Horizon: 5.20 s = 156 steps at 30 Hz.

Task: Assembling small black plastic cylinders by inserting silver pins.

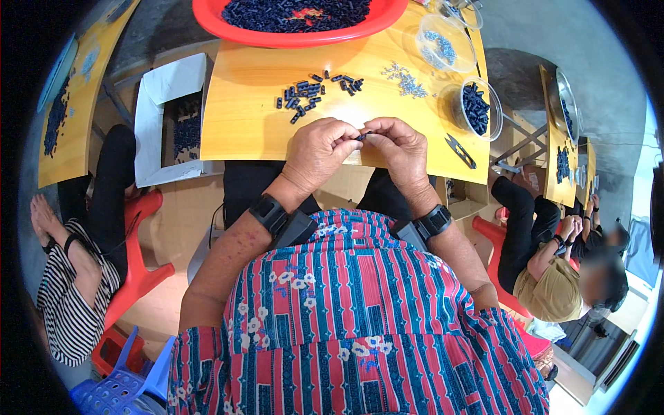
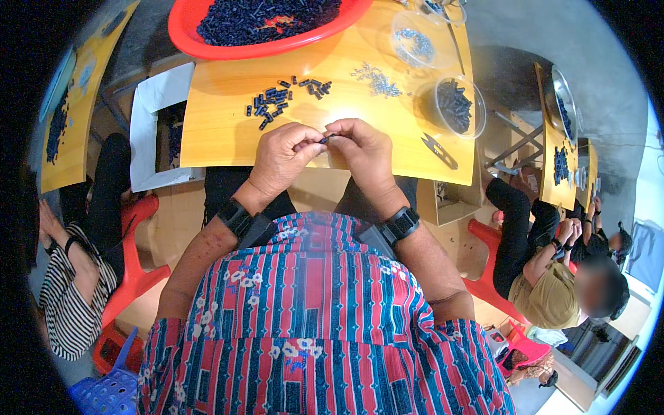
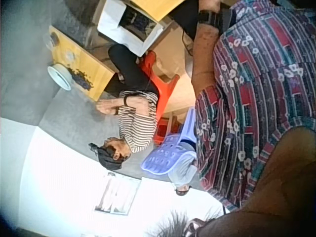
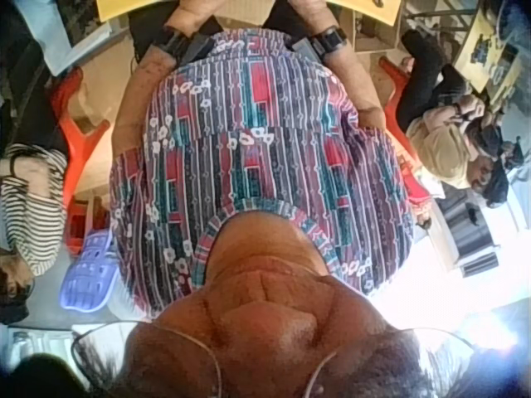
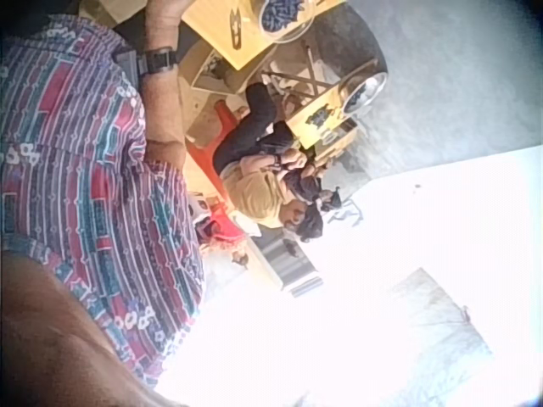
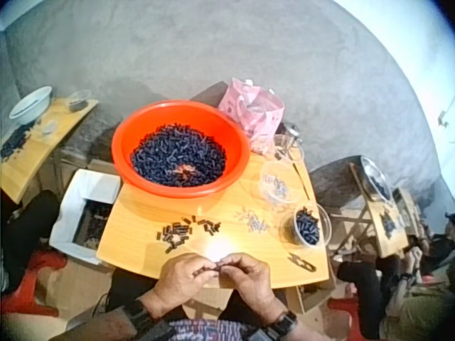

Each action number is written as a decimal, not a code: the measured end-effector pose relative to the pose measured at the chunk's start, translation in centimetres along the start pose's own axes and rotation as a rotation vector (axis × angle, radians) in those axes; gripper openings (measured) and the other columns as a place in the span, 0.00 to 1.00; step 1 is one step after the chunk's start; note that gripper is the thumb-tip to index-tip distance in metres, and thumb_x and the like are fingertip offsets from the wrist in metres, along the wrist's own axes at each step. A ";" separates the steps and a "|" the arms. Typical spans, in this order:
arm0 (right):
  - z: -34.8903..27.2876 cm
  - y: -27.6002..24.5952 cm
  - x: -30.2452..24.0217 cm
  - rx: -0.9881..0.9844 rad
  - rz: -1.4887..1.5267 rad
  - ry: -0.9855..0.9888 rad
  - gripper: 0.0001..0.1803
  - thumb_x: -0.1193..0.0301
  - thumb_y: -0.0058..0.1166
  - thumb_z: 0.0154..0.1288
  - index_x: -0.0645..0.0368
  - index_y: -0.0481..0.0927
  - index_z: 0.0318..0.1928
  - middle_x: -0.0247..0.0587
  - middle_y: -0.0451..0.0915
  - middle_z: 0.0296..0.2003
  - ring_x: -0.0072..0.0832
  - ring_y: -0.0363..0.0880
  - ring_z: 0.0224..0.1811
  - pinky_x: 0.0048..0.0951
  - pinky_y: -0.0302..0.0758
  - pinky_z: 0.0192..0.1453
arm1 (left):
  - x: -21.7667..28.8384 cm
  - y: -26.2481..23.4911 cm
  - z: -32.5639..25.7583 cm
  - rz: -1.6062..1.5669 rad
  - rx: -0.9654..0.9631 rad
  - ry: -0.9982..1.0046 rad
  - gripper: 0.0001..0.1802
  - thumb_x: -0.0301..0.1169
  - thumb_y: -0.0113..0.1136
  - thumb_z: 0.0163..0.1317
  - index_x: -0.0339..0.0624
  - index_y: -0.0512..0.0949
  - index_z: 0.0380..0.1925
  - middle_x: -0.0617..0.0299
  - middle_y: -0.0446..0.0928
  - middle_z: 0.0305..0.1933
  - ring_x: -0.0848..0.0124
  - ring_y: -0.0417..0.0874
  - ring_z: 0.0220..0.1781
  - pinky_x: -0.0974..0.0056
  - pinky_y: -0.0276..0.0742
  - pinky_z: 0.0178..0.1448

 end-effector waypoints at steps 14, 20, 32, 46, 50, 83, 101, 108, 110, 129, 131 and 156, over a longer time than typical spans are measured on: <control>0.1 0.5 -2.6 -0.038 -0.452 -0.287 0.10 0.84 0.57 0.59 0.57 0.85 0.39 0.39 0.86 0.36 0.30 0.84 0.38 0.26 0.79 0.45 | -0.2 -0.2 0.1 0.019 -0.039 0.008 0.07 0.26 0.70 0.55 0.36 0.83 0.33 0.59 0.80 0.29 0.72 0.81 0.27 0.67 0.77 0.33; 0.1 1.3 -4.3 -0.117 -0.578 -0.518 0.16 0.87 0.53 0.55 0.55 0.84 0.40 0.40 0.85 0.36 0.38 0.84 0.40 0.32 0.80 0.47 | -0.7 -0.3 0.4 -0.024 -0.062 -0.057 0.07 0.29 0.68 0.54 0.38 0.83 0.32 0.54 0.82 0.30 0.59 0.84 0.31 0.59 0.78 0.37; 0.3 1.8 -4.7 -0.161 -0.660 -0.600 0.21 0.88 0.53 0.48 0.55 0.84 0.42 0.41 0.83 0.38 0.38 0.83 0.41 0.33 0.81 0.46 | -0.7 -0.3 0.4 -0.076 -0.109 -0.128 0.06 0.24 0.65 0.58 0.35 0.84 0.36 0.58 0.84 0.29 0.73 0.84 0.31 0.68 0.79 0.39; 0.8 1.5 -4.4 -0.231 -0.608 -0.551 0.15 0.86 0.56 0.53 0.58 0.85 0.40 0.41 0.84 0.35 0.36 0.84 0.38 0.31 0.81 0.44 | -1.5 -0.1 0.5 -0.154 -0.119 -0.165 0.06 0.27 0.66 0.56 0.36 0.85 0.33 0.56 0.84 0.29 0.69 0.85 0.29 0.66 0.79 0.37; 0.5 0.4 -2.2 -0.060 -0.436 -0.301 0.13 0.85 0.57 0.58 0.58 0.86 0.42 0.41 0.86 0.34 0.31 0.85 0.38 0.27 0.80 0.45 | -0.6 -0.2 0.5 -0.038 -0.138 -0.112 0.07 0.26 0.68 0.58 0.35 0.83 0.35 0.63 0.83 0.30 0.78 0.80 0.30 0.70 0.78 0.37; 0.3 1.1 -1.1 -0.002 -0.211 -0.170 0.13 0.82 0.62 0.60 0.63 0.84 0.46 0.40 0.87 0.37 0.25 0.85 0.40 0.25 0.82 0.47 | -0.8 0.0 0.2 -0.271 0.038 -0.111 0.05 0.21 0.66 0.60 0.36 0.80 0.35 0.66 0.81 0.32 0.82 0.80 0.33 0.74 0.79 0.40; 0.0 1.2 0.0 -0.104 0.010 0.289 0.11 0.68 0.55 0.73 0.65 0.83 0.43 0.34 0.83 0.30 0.17 0.80 0.28 0.20 0.78 0.33 | -1.0 -0.3 0.0 -0.260 0.063 -0.100 0.05 0.22 0.67 0.59 0.36 0.82 0.35 0.64 0.84 0.33 0.79 0.83 0.34 0.72 0.81 0.41; 0.2 0.9 -0.2 -0.090 -0.026 0.193 0.10 0.70 0.50 0.75 0.64 0.78 0.40 0.34 0.81 0.28 0.16 0.77 0.27 0.19 0.75 0.31 | -0.8 -0.1 0.0 -0.187 0.049 -0.086 0.06 0.22 0.68 0.59 0.36 0.82 0.36 0.64 0.83 0.33 0.80 0.82 0.32 0.72 0.80 0.40; 0.3 0.5 -0.5 -0.017 -0.044 0.146 0.09 0.70 0.48 0.75 0.62 0.75 0.38 0.32 0.78 0.26 0.16 0.75 0.26 0.18 0.73 0.31 | -0.8 -0.1 0.0 -0.169 0.043 -0.089 0.06 0.22 0.68 0.58 0.36 0.82 0.36 0.64 0.83 0.32 0.80 0.81 0.32 0.72 0.79 0.39; 0.5 0.6 -0.5 -0.160 -0.230 -0.006 0.06 0.71 0.50 0.72 0.61 0.73 0.38 0.35 0.75 0.28 0.21 0.72 0.31 0.25 0.74 0.39 | -0.4 -0.1 0.0 -0.063 0.016 -0.025 0.08 0.21 0.70 0.55 0.36 0.81 0.34 0.63 0.81 0.30 0.78 0.79 0.30 0.71 0.77 0.36; 0.4 0.5 -0.8 -0.168 -0.278 -0.027 0.07 0.70 0.50 0.72 0.62 0.73 0.38 0.38 0.75 0.27 0.24 0.73 0.30 0.27 0.74 0.39 | -0.6 0.0 0.0 -0.048 0.008 -0.020 0.08 0.21 0.70 0.55 0.36 0.81 0.34 0.62 0.81 0.30 0.77 0.79 0.30 0.71 0.77 0.36; -0.3 1.4 -2.5 -0.063 -0.649 -0.447 0.09 0.79 0.56 0.64 0.60 0.75 0.45 0.54 0.79 0.32 0.53 0.80 0.33 0.41 0.77 0.35 | -0.4 -0.1 0.0 -0.058 0.052 -0.036 0.06 0.24 0.69 0.56 0.37 0.80 0.32 0.56 0.81 0.29 0.67 0.83 0.30 0.65 0.78 0.35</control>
Point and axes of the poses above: each hand's wrist, its own z-axis towards the middle knuckle, its own y-axis out of the palm, x = y × z, the point moved 5 cm from there along z, towards the middle knuckle
